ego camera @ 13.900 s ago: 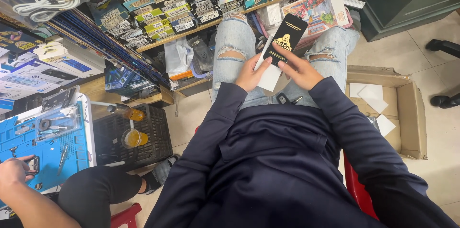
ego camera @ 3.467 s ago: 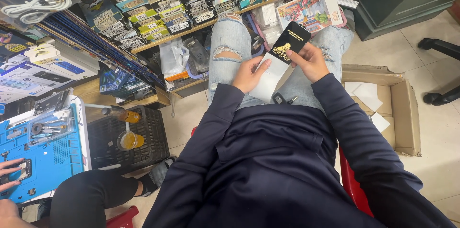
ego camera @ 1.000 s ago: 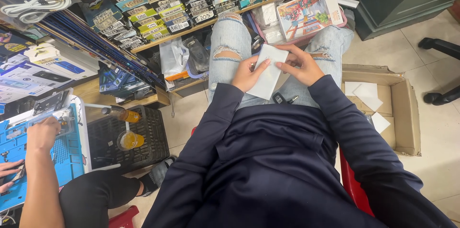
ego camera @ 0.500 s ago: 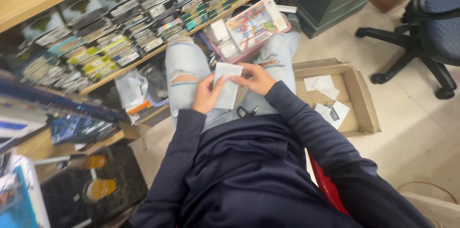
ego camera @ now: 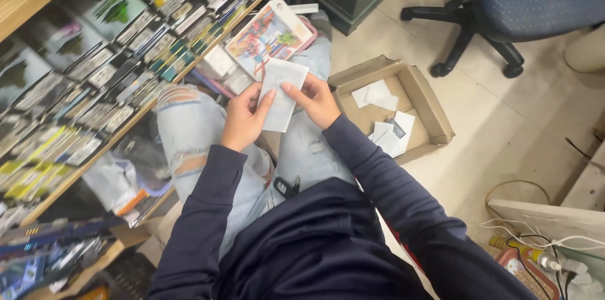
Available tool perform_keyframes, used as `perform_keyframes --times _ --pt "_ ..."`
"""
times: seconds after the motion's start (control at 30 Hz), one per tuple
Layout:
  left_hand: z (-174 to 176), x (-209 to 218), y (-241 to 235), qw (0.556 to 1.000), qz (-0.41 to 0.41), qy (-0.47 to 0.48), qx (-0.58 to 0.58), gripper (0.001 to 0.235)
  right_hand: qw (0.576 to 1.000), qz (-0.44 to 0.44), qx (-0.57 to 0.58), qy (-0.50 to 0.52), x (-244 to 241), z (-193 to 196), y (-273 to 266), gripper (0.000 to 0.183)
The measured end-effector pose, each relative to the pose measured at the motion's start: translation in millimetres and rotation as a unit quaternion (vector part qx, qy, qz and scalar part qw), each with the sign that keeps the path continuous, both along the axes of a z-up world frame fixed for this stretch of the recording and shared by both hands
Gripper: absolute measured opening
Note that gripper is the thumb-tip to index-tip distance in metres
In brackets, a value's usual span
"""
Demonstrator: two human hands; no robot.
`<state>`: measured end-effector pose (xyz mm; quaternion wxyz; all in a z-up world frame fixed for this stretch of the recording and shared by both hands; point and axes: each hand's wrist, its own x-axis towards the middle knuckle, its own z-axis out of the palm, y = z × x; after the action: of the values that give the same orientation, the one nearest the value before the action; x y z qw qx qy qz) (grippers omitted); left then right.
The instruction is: The person sits on a red chair and handles small boxes and cards, placing them into a cardboard box on the floor. They also pick up items from a nearby shelf and organize them on their lap.
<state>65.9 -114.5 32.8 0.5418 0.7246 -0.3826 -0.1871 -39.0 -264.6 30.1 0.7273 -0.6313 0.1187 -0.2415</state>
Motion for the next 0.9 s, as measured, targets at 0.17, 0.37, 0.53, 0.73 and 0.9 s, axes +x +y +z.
perform_keyframes --times 0.17,0.37,0.53,0.73,0.9 --pt "32 13 -23 0.996 -0.049 -0.068 0.008 0.02 0.995 -0.095 -0.001 -0.003 -2 -36 -51 0.019" --pt "51 36 0 0.967 -0.054 -0.248 0.007 0.017 0.946 -0.262 0.183 0.06 -36 -85 -128 0.033" --pt "21 27 40 0.9 -0.04 -0.427 0.08 0.028 0.871 -0.352 0.306 0.155 -104 -233 -210 0.051" --pt "-14 2 99 0.87 -0.134 -0.422 0.216 0.059 0.771 -0.396 0.361 0.345 -182 -315 -211 0.052" --pt "-24 -10 107 0.858 -0.184 -0.418 0.233 0.055 0.701 -0.415 0.369 0.447 -232 -426 -215 0.043"
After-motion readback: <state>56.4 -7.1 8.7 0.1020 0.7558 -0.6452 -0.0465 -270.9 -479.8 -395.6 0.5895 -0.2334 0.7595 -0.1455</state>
